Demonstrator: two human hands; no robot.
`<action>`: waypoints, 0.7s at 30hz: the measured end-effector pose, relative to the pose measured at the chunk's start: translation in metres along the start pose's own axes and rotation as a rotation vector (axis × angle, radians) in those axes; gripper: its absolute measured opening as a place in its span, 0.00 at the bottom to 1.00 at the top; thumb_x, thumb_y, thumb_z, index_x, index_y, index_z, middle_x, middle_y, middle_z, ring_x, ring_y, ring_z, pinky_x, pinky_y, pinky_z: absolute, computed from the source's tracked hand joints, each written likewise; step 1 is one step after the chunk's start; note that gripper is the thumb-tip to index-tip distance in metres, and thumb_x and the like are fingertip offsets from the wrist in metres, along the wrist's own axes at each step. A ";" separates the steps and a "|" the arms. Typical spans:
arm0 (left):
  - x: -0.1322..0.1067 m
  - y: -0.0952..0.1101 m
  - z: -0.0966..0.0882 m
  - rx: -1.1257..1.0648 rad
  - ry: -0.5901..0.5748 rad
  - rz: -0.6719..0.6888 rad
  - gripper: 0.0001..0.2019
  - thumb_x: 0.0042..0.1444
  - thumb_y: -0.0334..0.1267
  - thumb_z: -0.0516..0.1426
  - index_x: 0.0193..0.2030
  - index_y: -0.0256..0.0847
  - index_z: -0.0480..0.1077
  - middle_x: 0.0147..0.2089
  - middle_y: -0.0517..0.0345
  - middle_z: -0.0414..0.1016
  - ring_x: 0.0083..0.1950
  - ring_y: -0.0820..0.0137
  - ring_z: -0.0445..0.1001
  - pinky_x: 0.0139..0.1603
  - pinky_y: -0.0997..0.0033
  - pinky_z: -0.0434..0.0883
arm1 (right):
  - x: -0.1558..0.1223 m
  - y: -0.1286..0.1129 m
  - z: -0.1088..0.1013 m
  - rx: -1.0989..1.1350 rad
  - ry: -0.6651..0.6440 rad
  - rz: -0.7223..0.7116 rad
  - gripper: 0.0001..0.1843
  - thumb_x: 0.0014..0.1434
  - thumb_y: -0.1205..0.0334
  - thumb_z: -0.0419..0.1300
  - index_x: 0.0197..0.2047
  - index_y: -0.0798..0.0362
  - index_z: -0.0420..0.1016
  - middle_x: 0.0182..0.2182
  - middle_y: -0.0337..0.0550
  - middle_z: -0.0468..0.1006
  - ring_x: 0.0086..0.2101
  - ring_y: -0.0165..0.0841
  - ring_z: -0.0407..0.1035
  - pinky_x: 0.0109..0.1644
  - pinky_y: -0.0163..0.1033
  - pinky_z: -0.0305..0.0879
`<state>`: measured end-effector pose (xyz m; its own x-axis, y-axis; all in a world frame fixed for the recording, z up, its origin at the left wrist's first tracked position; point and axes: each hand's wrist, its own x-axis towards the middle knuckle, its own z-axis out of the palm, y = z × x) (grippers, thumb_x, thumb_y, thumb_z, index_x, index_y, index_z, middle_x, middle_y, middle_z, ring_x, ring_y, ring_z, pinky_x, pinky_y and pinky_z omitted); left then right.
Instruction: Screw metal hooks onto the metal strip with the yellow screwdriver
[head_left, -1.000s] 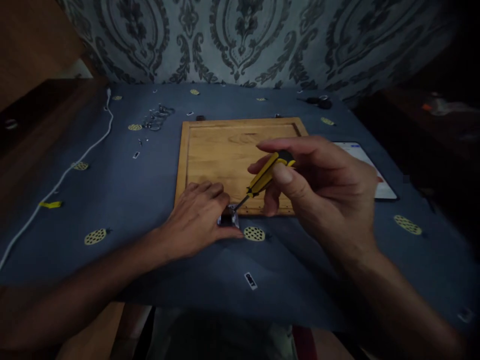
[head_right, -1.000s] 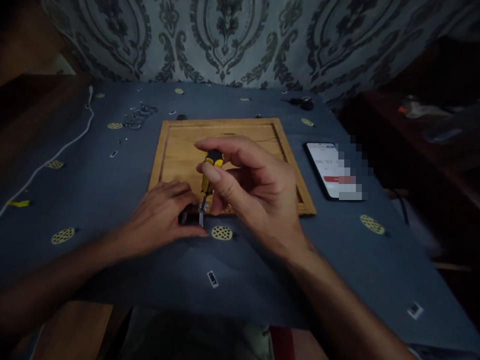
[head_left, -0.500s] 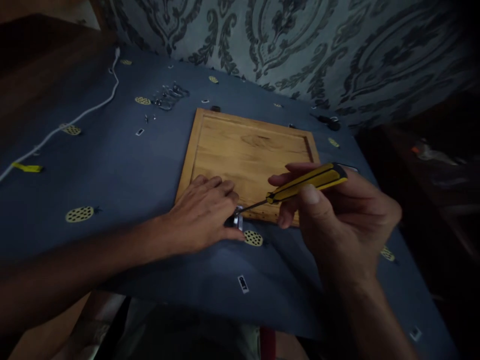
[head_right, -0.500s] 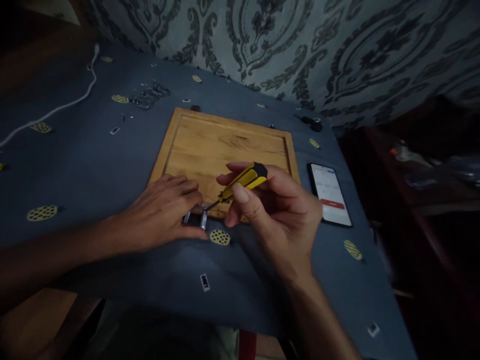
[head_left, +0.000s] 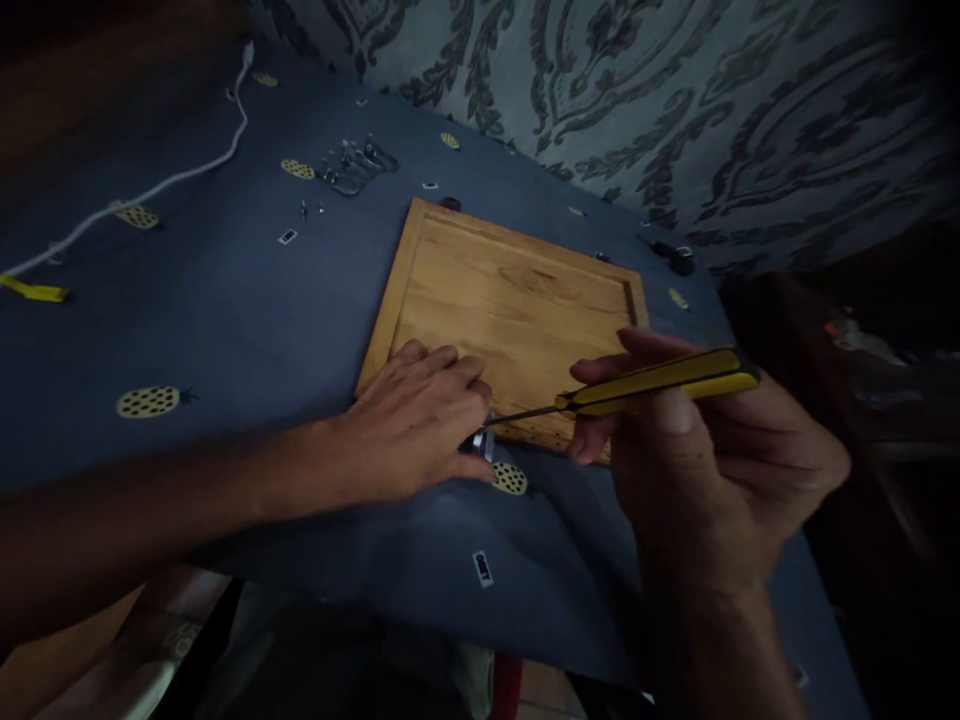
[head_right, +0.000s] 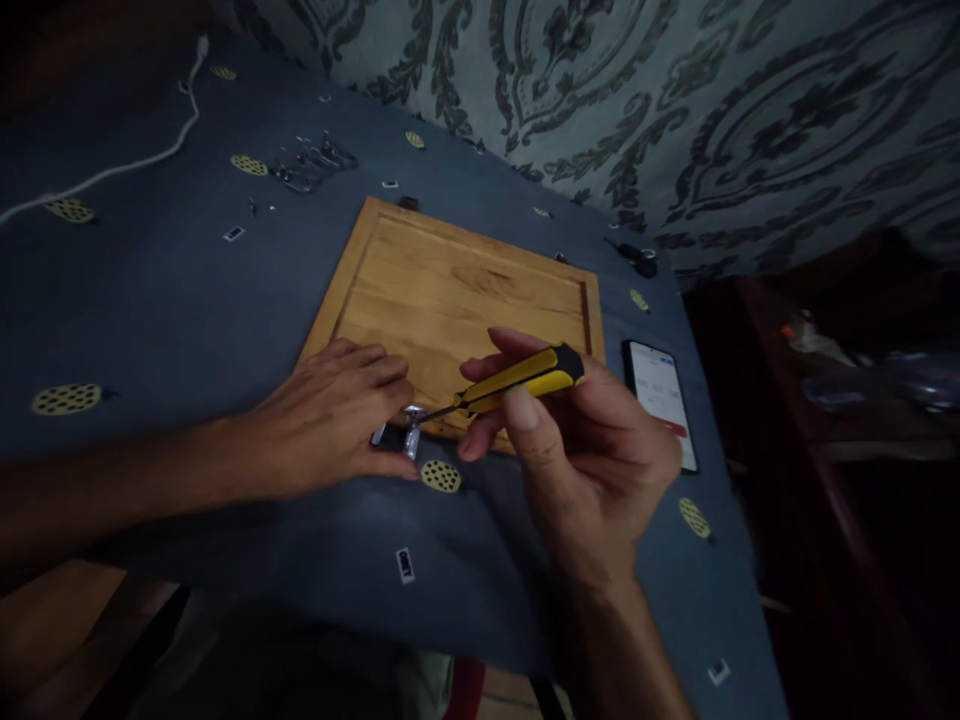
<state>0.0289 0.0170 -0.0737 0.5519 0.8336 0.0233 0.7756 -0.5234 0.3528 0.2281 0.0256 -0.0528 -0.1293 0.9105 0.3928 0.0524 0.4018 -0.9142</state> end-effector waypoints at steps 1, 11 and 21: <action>0.000 0.000 0.000 -0.001 0.001 0.001 0.26 0.56 0.59 0.67 0.48 0.37 0.76 0.47 0.51 0.75 0.54 0.55 0.73 0.58 0.57 0.64 | 0.000 0.000 0.000 0.004 0.001 -0.004 0.11 0.61 0.63 0.70 0.47 0.44 0.88 0.38 0.45 0.87 0.18 0.31 0.73 0.19 0.39 0.74; 0.000 0.000 0.002 -0.002 0.018 0.005 0.26 0.55 0.60 0.67 0.47 0.38 0.77 0.48 0.51 0.74 0.54 0.56 0.72 0.57 0.58 0.63 | 0.001 -0.003 0.002 0.003 0.034 -0.030 0.10 0.59 0.62 0.72 0.45 0.46 0.88 0.36 0.46 0.87 0.17 0.31 0.72 0.18 0.39 0.75; 0.000 0.000 0.000 -0.034 -0.003 -0.001 0.24 0.56 0.59 0.67 0.47 0.39 0.78 0.47 0.52 0.75 0.53 0.57 0.72 0.56 0.59 0.63 | -0.001 -0.003 0.003 -0.005 0.037 -0.041 0.05 0.58 0.64 0.72 0.39 0.46 0.87 0.36 0.45 0.87 0.17 0.31 0.72 0.17 0.40 0.73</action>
<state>0.0289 0.0168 -0.0742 0.5525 0.8333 0.0199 0.7651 -0.5164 0.3845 0.2248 0.0229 -0.0511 -0.0944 0.8963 0.4333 0.0530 0.4392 -0.8968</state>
